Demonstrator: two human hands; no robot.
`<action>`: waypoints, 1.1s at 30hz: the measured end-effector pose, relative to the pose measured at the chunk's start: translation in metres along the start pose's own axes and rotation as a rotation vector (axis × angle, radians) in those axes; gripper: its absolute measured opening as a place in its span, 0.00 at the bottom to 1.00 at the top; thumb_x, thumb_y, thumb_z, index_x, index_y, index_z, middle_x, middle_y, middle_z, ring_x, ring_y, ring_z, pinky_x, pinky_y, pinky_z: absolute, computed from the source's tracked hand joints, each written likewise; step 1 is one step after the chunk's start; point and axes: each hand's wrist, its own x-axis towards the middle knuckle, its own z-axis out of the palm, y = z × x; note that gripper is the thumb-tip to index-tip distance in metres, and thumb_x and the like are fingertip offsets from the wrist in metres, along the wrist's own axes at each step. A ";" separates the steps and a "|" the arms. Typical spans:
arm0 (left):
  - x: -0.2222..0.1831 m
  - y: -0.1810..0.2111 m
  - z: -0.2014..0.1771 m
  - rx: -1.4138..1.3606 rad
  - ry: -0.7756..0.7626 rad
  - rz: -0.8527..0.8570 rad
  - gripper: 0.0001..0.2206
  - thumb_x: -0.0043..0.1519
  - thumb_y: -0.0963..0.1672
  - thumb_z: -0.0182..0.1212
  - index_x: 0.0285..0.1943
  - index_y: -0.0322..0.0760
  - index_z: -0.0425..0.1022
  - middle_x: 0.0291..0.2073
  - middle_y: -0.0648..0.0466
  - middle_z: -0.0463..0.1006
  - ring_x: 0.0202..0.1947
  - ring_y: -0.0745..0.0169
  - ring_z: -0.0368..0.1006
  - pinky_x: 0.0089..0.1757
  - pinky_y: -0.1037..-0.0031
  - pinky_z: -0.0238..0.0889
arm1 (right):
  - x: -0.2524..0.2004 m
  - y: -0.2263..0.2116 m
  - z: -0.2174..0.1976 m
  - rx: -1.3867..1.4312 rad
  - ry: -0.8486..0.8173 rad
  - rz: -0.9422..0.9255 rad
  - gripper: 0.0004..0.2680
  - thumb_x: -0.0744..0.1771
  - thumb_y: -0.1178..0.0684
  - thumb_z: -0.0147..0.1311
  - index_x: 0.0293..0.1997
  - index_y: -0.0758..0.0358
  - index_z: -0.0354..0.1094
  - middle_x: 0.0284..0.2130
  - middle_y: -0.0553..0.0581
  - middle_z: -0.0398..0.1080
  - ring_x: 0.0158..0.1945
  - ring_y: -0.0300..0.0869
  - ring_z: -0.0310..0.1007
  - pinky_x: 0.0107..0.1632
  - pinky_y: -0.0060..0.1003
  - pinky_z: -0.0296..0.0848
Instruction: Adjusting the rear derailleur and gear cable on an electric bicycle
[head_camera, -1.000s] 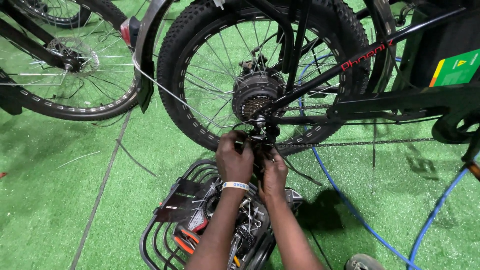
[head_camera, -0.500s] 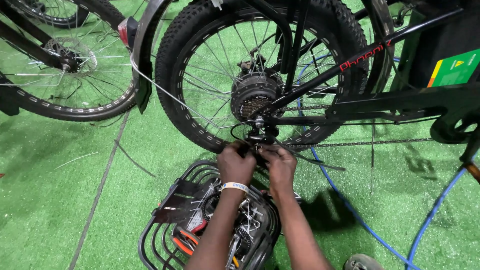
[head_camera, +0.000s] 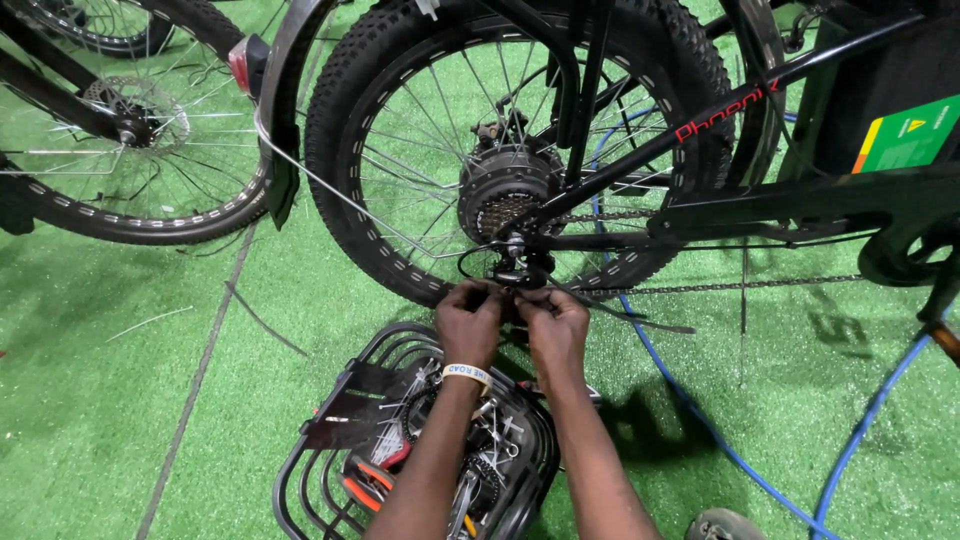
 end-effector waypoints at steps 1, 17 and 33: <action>0.000 0.001 -0.001 0.002 0.005 -0.022 0.07 0.49 0.41 0.66 0.33 0.32 0.79 0.29 0.44 0.80 0.34 0.58 0.76 0.37 0.68 0.69 | 0.000 0.001 0.000 -0.024 0.001 0.001 0.03 0.57 0.61 0.60 0.28 0.62 0.75 0.19 0.55 0.71 0.25 0.37 0.68 0.30 0.32 0.69; 0.013 -0.003 -0.003 -0.012 -0.070 -0.053 0.06 0.47 0.38 0.61 0.31 0.38 0.80 0.25 0.47 0.81 0.15 0.65 0.71 0.21 0.76 0.64 | -0.020 0.025 0.005 -0.162 0.135 -0.308 0.05 0.62 0.60 0.60 0.38 0.57 0.76 0.29 0.57 0.76 0.35 0.39 0.74 0.42 0.39 0.73; -0.010 0.037 -0.010 0.299 -0.022 -0.045 0.09 0.46 0.39 0.59 0.30 0.42 0.83 0.23 0.48 0.81 0.24 0.50 0.76 0.29 0.67 0.68 | -0.030 0.001 -0.003 -0.208 0.035 -0.467 0.07 0.61 0.65 0.59 0.35 0.58 0.77 0.28 0.59 0.77 0.35 0.47 0.79 0.38 0.39 0.77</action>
